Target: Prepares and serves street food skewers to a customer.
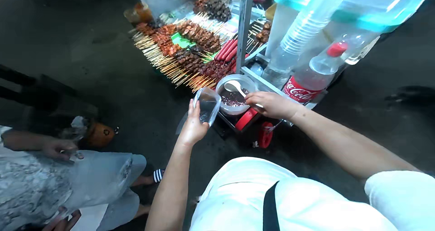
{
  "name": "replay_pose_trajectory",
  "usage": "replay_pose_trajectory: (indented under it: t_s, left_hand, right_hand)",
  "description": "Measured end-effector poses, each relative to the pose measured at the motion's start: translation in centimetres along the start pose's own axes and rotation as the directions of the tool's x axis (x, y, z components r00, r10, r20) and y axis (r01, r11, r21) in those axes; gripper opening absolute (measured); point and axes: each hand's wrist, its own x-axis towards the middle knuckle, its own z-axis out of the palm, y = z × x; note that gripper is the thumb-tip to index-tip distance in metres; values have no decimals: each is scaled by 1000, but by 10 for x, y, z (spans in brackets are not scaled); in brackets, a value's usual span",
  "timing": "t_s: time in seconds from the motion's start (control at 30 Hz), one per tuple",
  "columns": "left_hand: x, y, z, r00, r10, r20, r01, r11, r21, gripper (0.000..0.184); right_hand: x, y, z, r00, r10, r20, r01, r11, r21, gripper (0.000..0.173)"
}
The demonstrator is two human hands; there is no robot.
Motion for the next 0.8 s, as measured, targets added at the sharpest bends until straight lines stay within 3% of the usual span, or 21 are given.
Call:
replay_pose_trajectory:
  t_s: [0.07,0.13,0.2,0.27,0.33,0.37,0.67,0.8]
  left_hand:
    - [5,3,2,1000,-18,9,18,1000,-16,92]
    - [10,6,3,999,-42,18,43,997,-58,93]
    - [13,9,4,998,-53,14,55,992,-112,94]
    - [15,12,5,999,-52,4,51,986,-160,94]
    - [17,14,4,999,-37,-2,36,979,-203,95]
    - [18,15,4,1000,-28,-6,26,975,-222,95]
    - [42,26,9,999,-40,3,39,962,-268,97]
    - [50,32,16,997,-75,32,82,941,-329,110]
  right_hand:
    - [-5,3,12,995,66,-72,-65,998,12,21]
    - [-8,2,21,937,284,-204,-253,954,163,23]
    - [-6,5,26,725,619,-303,-457,761,461,26]
    - [0,8,19,507,814,-284,-457,533,712,23]
    - [4,10,9,389,888,-244,-373,394,840,18]
    - [5,10,5,364,900,-240,-334,366,869,16]
    - [14,-1,-41,398,872,-286,-276,411,869,10]
    - [26,-12,-66,415,852,-320,-273,451,849,9]
